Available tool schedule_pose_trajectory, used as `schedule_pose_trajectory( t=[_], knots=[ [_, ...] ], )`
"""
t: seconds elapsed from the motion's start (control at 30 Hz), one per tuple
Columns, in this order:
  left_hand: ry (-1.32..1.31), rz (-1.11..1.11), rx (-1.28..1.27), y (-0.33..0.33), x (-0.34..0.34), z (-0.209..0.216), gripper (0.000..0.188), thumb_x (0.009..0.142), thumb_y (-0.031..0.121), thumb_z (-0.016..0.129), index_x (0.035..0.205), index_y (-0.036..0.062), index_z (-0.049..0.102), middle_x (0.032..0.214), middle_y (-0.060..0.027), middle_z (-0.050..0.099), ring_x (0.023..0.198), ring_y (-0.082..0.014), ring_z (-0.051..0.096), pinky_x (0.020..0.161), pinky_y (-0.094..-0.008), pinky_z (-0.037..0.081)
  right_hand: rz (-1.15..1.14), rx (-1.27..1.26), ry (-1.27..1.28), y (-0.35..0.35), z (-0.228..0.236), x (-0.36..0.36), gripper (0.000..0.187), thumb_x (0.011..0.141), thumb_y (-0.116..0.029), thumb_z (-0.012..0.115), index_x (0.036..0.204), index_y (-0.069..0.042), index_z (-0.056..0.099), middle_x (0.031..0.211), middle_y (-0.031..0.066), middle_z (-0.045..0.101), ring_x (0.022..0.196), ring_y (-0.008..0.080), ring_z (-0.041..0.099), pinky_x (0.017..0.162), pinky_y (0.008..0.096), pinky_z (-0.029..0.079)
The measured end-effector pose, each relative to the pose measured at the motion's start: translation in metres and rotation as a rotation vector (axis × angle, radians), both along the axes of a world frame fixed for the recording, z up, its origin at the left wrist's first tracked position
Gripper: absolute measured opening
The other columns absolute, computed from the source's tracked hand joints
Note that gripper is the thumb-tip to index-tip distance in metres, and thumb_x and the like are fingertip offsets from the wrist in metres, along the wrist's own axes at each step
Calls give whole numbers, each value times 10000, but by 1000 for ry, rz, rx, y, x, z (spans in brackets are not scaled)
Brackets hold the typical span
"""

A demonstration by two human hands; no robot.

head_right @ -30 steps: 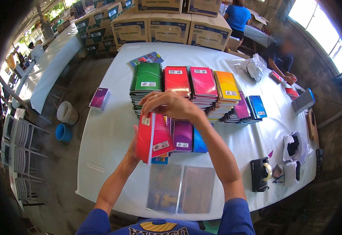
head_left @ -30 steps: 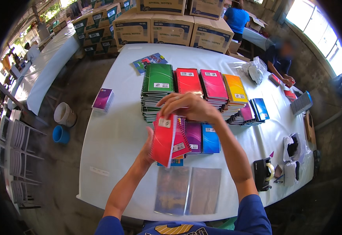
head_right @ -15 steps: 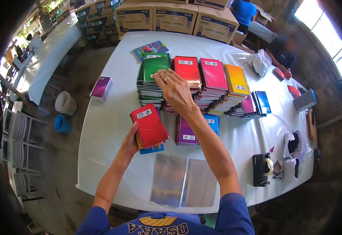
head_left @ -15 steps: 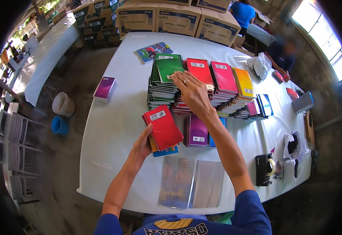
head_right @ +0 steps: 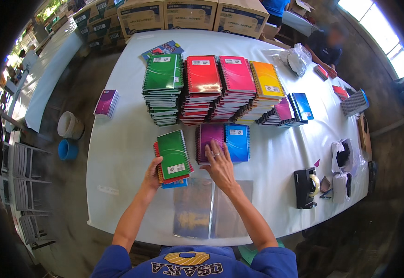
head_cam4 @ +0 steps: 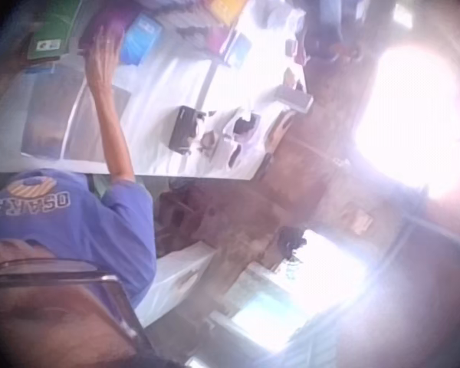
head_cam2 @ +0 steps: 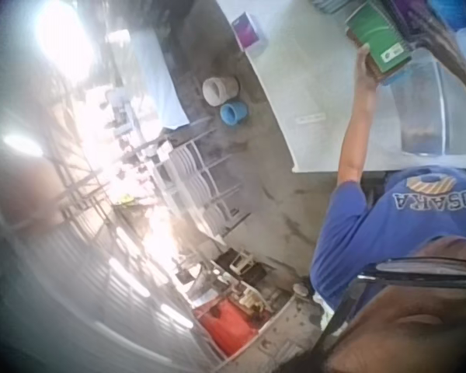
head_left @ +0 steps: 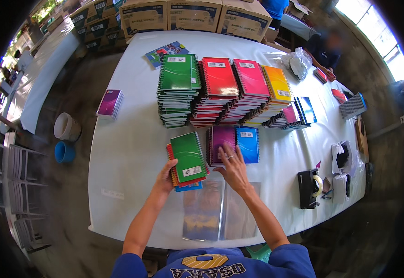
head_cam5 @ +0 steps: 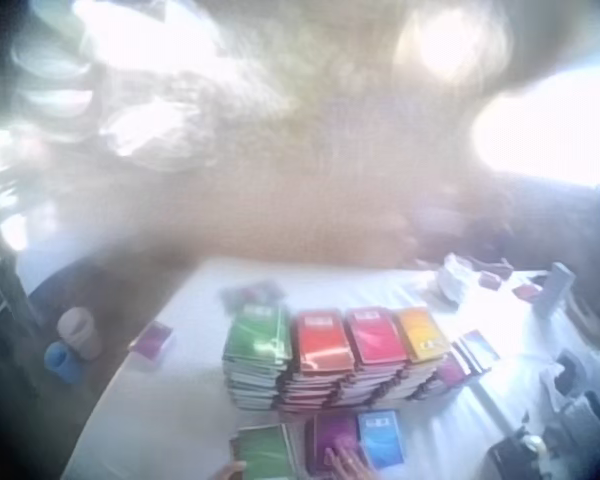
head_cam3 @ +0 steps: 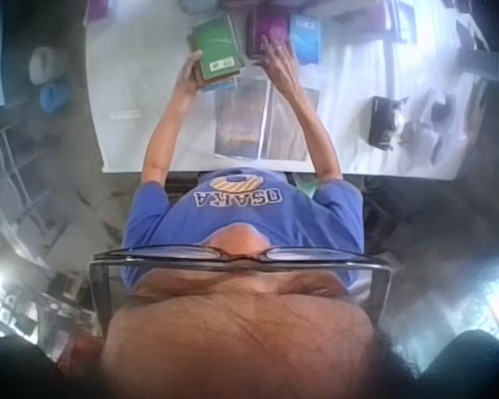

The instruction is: The person stacks several notebooks, places them into a plastic sleeve, and uses a tape dispenser to seal the package.

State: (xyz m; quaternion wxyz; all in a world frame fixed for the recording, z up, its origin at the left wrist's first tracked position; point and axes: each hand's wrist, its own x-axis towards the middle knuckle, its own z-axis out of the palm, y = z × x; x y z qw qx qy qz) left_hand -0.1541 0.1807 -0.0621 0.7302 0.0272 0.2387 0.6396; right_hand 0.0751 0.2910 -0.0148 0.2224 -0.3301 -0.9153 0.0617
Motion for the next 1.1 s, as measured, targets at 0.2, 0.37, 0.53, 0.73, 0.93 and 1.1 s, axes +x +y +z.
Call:
schedule_pose_trajectory(
  t=[0.2,0.37,0.53,0.73,0.93,1.1],
  knots=[
    [110,92,-103,-27,-26,-27,639,804,332,763,1284,10,491,1207,-143,605,1095,-260,611,970,-419,502,149,59,-25,15,-13,17,432,786,-129,675,1200,-18,618,1306,152,578,1250,290,526,1072,408,408],
    [104,59,-135,-34,-24,-35,643,789,343,782,1273,20,508,1203,-139,614,1098,-254,610,972,-417,500,218,-37,-23,34,17,19,365,808,-48,591,1169,-5,623,1247,156,617,1184,300,581,1060,410,421],
    [74,45,-112,-23,-5,-36,640,794,339,778,1275,18,504,1210,-142,612,1099,-260,611,976,-426,497,225,124,-128,17,-9,18,356,814,-48,562,1163,8,607,1217,168,628,1173,297,588,1053,413,428],
    [149,-40,-16,-27,-9,-23,796,789,531,702,1345,23,441,1294,-158,555,1172,-266,566,1002,-438,475,153,-276,301,38,63,18,352,711,112,581,1019,-30,675,1154,131,661,1185,299,567,1051,423,414],
    [131,-287,220,0,36,6,1167,623,857,457,1448,46,301,1424,-126,438,1273,-274,481,1051,-448,424,875,-763,338,62,116,-10,316,656,157,577,870,-42,698,1101,78,671,1172,306,551,1038,427,395],
    [228,-217,138,-12,47,-11,970,741,721,633,1399,47,400,1334,-128,529,1223,-260,517,1052,-422,417,352,-665,378,61,69,-5,380,728,2,737,1095,-68,666,1295,121,544,1196,326,506,991,395,431]
  ],
)
